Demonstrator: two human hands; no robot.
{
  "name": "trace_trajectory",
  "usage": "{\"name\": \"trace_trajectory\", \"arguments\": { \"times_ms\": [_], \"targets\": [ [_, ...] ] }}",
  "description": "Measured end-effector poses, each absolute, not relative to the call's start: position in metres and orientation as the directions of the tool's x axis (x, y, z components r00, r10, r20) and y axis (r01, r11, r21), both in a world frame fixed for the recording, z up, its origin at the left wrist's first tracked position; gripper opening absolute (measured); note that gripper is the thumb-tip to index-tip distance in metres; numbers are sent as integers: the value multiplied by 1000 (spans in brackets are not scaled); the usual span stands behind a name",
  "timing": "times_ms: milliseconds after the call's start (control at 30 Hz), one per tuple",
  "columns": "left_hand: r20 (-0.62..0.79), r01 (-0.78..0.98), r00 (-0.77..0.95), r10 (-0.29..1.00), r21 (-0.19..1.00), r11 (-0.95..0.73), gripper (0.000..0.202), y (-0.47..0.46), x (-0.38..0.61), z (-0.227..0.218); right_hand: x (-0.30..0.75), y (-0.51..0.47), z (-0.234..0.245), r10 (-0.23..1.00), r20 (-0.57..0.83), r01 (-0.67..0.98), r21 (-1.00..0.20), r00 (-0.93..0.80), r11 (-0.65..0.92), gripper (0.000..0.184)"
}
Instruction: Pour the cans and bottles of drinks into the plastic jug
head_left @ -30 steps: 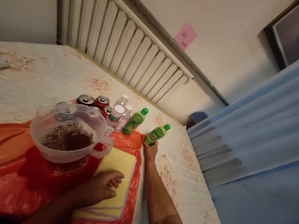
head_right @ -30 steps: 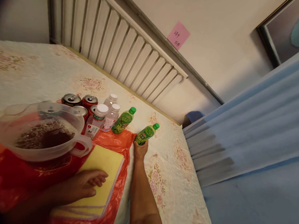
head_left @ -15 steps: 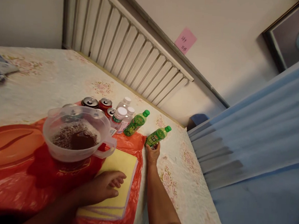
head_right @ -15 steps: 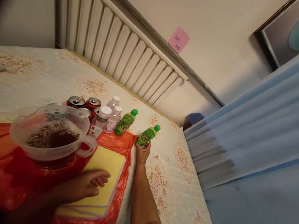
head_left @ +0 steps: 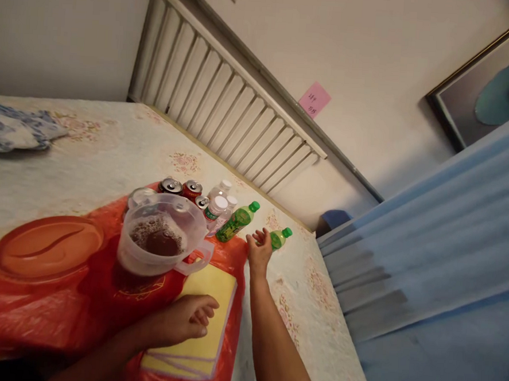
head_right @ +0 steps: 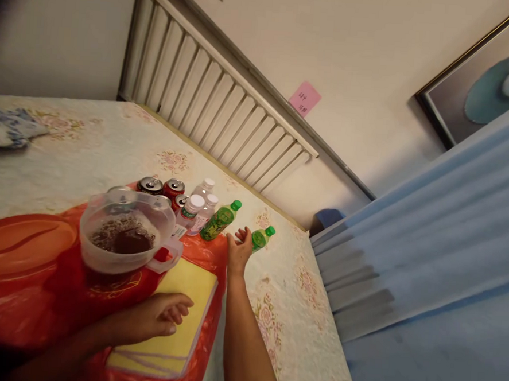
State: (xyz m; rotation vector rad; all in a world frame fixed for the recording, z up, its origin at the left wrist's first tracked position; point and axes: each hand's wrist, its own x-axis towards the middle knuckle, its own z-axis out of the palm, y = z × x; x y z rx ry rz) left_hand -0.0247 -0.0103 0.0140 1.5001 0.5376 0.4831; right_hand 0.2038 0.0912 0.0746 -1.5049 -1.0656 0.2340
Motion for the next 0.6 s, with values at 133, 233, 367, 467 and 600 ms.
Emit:
{"name": "trace_trajectory", "arguments": {
  "times_ms": [133,233,367,467,600],
  "targets": [
    [-27,14,795,606,1000,27,56,-10,-25,11,187,127,100,761,431,521,-841,484,145,78],
    [-19,9,791,611,1000,20,55,-11,-27,13,179,139,108,802,443,548,-817,401,177,73],
    [-12,-10,788,616,999,31,53,-12,-30,15,172,139,112,806,477,592,-779,349,205,60],
    [-14,-16,789,615,999,43,53,-13,-31,16,171,129,117,794,492,606,-769,356,205,54],
    [-3,-42,765,643,998,55,55,-14,-30,17,175,102,133,764,521,643,-743,382,186,45]
  ]
}}
